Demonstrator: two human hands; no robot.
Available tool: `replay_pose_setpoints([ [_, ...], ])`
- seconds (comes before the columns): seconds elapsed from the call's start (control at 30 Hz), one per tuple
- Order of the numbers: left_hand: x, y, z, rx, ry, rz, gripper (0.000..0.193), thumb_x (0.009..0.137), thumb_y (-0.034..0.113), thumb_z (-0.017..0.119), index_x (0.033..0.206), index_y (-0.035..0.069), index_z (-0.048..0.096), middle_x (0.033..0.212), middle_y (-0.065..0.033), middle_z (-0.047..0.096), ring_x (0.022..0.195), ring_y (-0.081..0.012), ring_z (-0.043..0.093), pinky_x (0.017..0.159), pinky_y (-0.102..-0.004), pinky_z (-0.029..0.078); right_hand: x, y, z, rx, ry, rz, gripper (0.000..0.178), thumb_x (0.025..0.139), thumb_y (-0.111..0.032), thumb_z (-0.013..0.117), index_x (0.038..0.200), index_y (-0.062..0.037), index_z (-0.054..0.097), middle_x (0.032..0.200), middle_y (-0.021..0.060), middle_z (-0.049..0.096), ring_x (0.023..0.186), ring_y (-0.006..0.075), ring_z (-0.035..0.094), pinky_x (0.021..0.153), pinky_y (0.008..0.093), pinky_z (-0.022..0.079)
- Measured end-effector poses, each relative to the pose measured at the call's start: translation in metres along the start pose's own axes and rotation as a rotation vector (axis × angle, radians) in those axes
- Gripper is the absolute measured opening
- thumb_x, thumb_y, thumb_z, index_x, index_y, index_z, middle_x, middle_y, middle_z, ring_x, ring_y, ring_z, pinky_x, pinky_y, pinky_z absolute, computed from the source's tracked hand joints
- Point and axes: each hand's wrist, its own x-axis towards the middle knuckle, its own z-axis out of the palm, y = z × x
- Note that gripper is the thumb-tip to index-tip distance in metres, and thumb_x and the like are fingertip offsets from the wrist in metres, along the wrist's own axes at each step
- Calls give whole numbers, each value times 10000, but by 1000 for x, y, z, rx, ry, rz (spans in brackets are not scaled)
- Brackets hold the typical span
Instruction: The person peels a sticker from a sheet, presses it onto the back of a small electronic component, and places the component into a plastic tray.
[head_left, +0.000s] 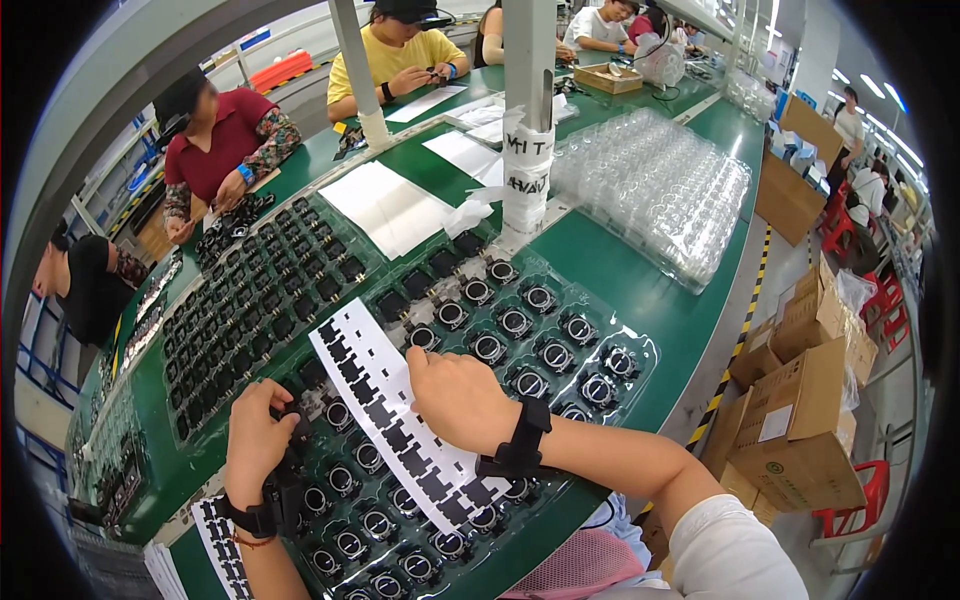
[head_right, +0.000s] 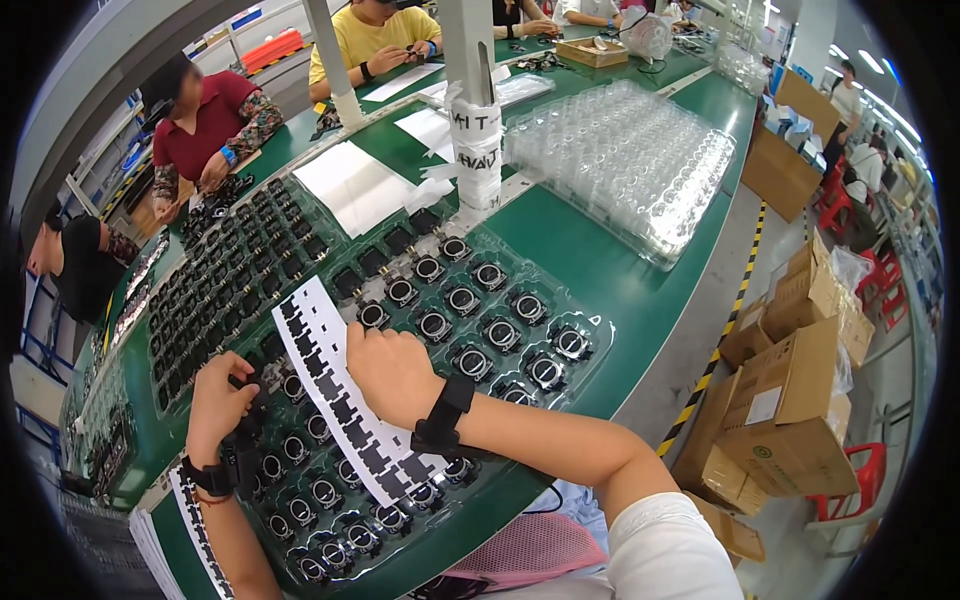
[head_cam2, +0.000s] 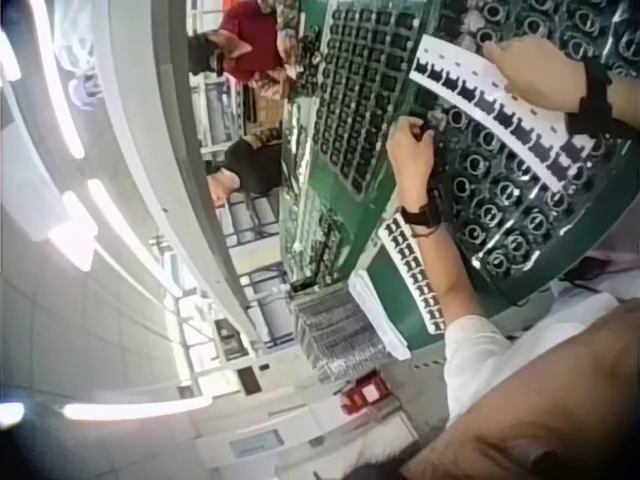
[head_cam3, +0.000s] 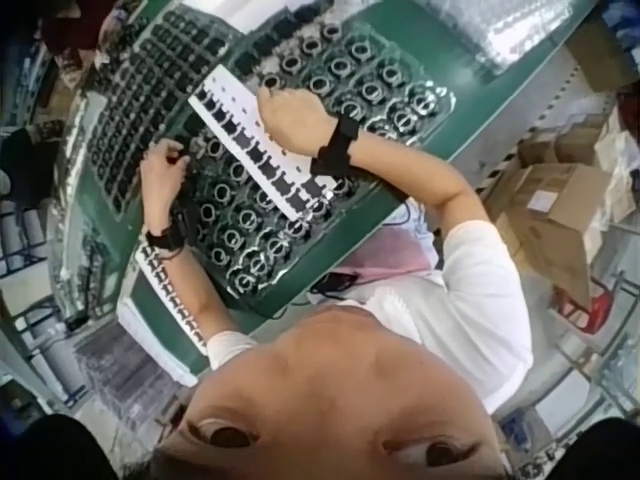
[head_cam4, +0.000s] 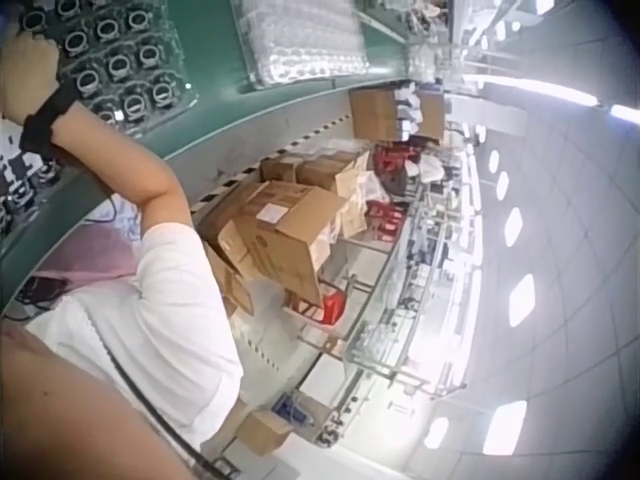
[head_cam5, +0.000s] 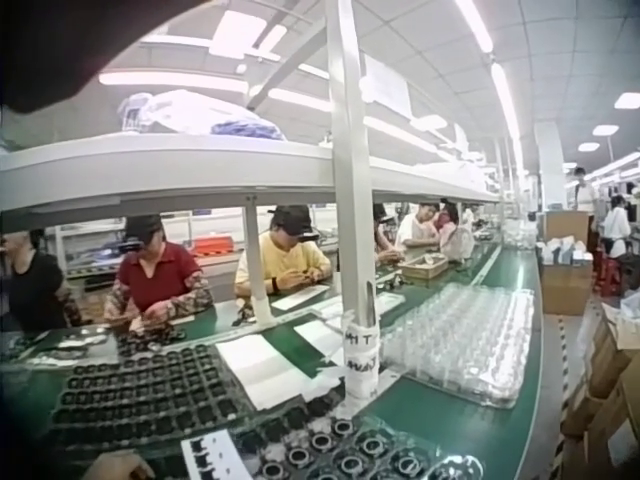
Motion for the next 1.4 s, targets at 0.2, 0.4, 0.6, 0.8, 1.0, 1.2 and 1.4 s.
replay_pose_setpoints([
  [0.2, 0, 6, -2, -50, -17, -55, 190, 691, -74, 616, 854, -36, 528, 788, -93, 543, 490, -130, 568, 403, -240, 437, 3, 6, 10, 129, 242, -114, 179, 780, -71, 571, 896, 27, 477, 838, 162, 521, 749, 337, 552, 641, 408, 460],
  [0.4, -1, -6, -4, 84, 58, 76, 157, 687, -24, 633, 815, -50, 545, 751, -107, 567, 504, -157, 568, 440, -267, 435, 8, -5, 1, 411, 269, -50, 117, 850, -80, 522, 937, -10, 489, 854, 157, 480, 728, 349, 531, 641, 415, 447],
  [0.6, -1, 9, -1, 142, 73, 72, 164, 660, 48, 651, 774, -49, 583, 699, -144, 601, 633, -249, 596, 607, -326, 462, 9, -6, 1, 544, 318, 15, 102, 868, -77, 514, 937, -9, 483, 853, 156, 481, 720, 337, 526, 639, 389, 441],
  [0.8, -2, 14, -1, 137, 67, 20, 164, 656, 59, 656, 771, -43, 598, 695, -147, 613, 660, -252, 605, 634, -323, 466, 11, -4, -1, 650, 360, -6, 100, 869, -66, 520, 938, 1, 493, 841, 126, 483, 714, 253, 519, 629, 327, 435],
  [1.0, -3, 6, -3, 126, 51, 1, 181, 667, 91, 667, 786, -28, 599, 713, -141, 614, 663, -257, 609, 606, -329, 464, 16, -7, 2, 708, 435, -19, 95, 871, -65, 525, 940, -2, 507, 817, 117, 488, 708, 216, 512, 647, 299, 428],
  [1.2, 2, 11, 2, 131, 38, 22, 184, 684, 101, 668, 796, -28, 600, 707, -135, 628, 644, -232, 627, 588, -312, 471, 16, 6, 7, 772, 442, 48, 97, 917, -76, 480, 985, -10, 498, 840, 25, 545, 721, 62, 537, 611, 207, 447],
  [1.4, -3, 8, -1, 153, 45, 0, 176, 668, 92, 669, 783, -21, 601, 709, -138, 628, 670, -260, 622, 613, -324, 472, 15, -2, 4, 826, 345, 84, 109, 924, -83, 466, 999, -8, 486, 830, 13, 548, 720, 39, 537, 600, 189, 440],
])
